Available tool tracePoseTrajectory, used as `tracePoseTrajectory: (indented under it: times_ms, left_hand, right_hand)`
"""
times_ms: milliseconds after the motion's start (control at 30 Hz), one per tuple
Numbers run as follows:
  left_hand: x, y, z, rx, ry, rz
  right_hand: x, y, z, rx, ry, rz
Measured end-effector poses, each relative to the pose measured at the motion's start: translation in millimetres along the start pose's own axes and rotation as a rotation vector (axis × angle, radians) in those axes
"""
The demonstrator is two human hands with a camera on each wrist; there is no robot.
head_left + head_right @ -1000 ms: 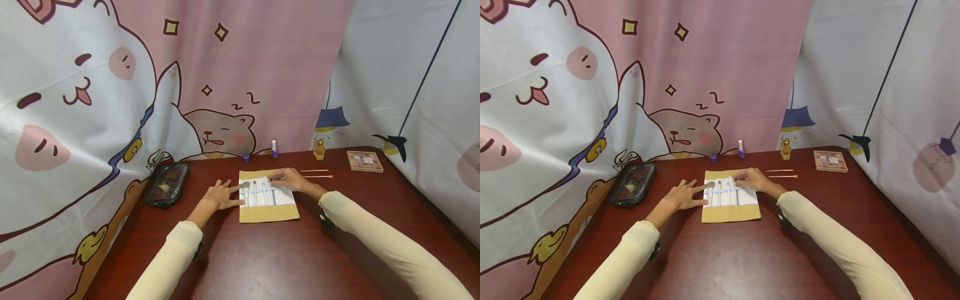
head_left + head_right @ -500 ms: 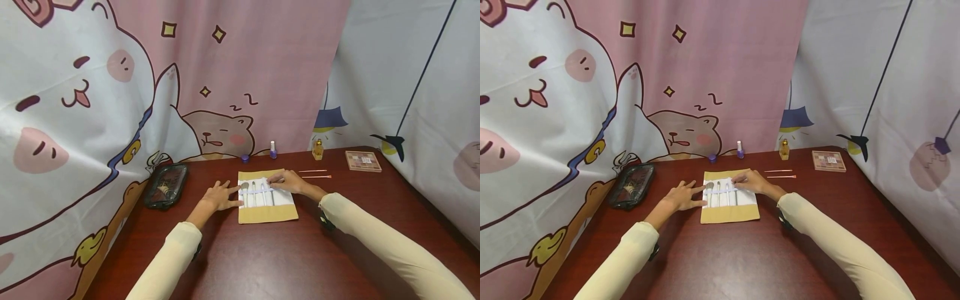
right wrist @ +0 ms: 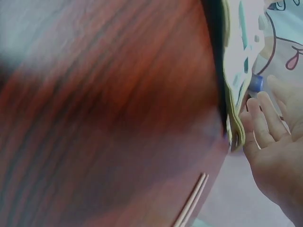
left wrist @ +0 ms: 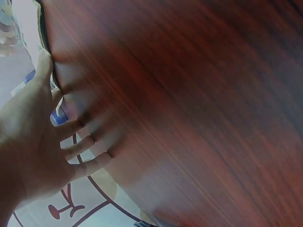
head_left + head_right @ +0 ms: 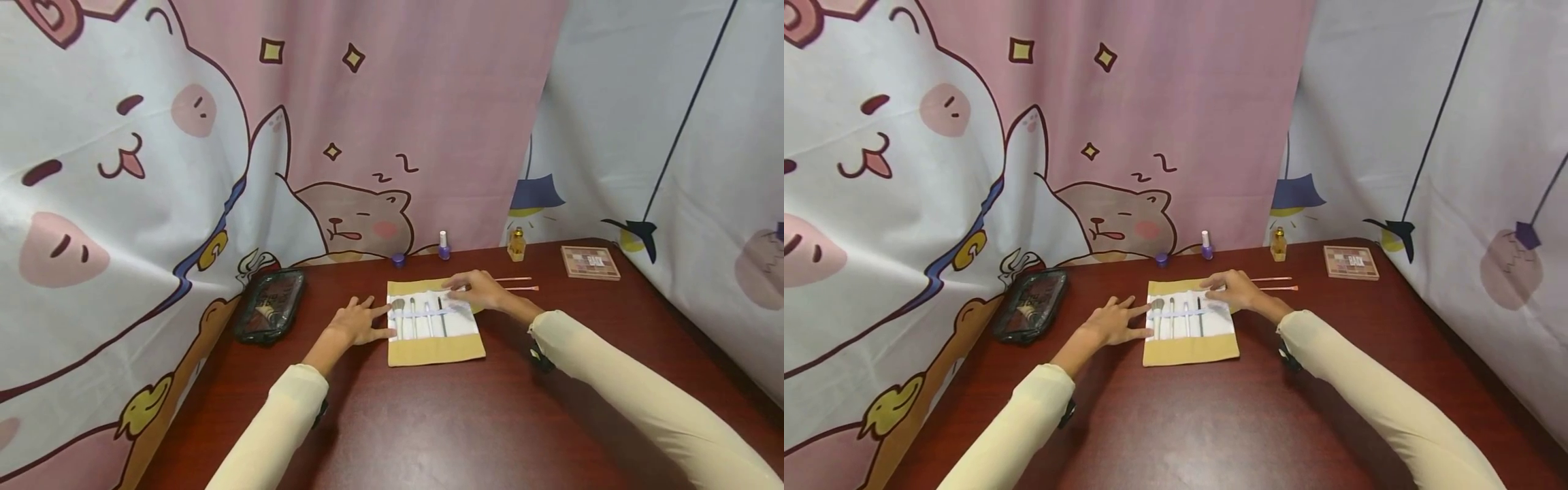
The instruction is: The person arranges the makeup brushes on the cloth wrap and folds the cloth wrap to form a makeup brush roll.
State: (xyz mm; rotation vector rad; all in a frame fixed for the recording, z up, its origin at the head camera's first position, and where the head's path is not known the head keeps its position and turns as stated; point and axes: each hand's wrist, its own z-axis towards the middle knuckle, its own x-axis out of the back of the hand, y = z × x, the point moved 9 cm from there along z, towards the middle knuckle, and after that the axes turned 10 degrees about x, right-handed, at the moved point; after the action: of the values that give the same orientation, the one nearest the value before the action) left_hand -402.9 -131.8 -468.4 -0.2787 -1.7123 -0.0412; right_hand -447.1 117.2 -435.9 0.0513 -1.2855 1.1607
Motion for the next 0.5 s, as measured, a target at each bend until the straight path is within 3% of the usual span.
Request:
tracePoseTrajectory:
  times_ms: [233, 500]
  left_hand:
    - [0.0, -1.2, 0.5, -0.004, 0.000, -0.012]
    - [0.2, -0.3, -0.2, -0.004, -0.002, -0.012]
  right_hand:
    - [20, 13, -10, -0.067, 0.029, 0.023]
    - [40, 26, -28, -0.085, 0.040, 0.026]
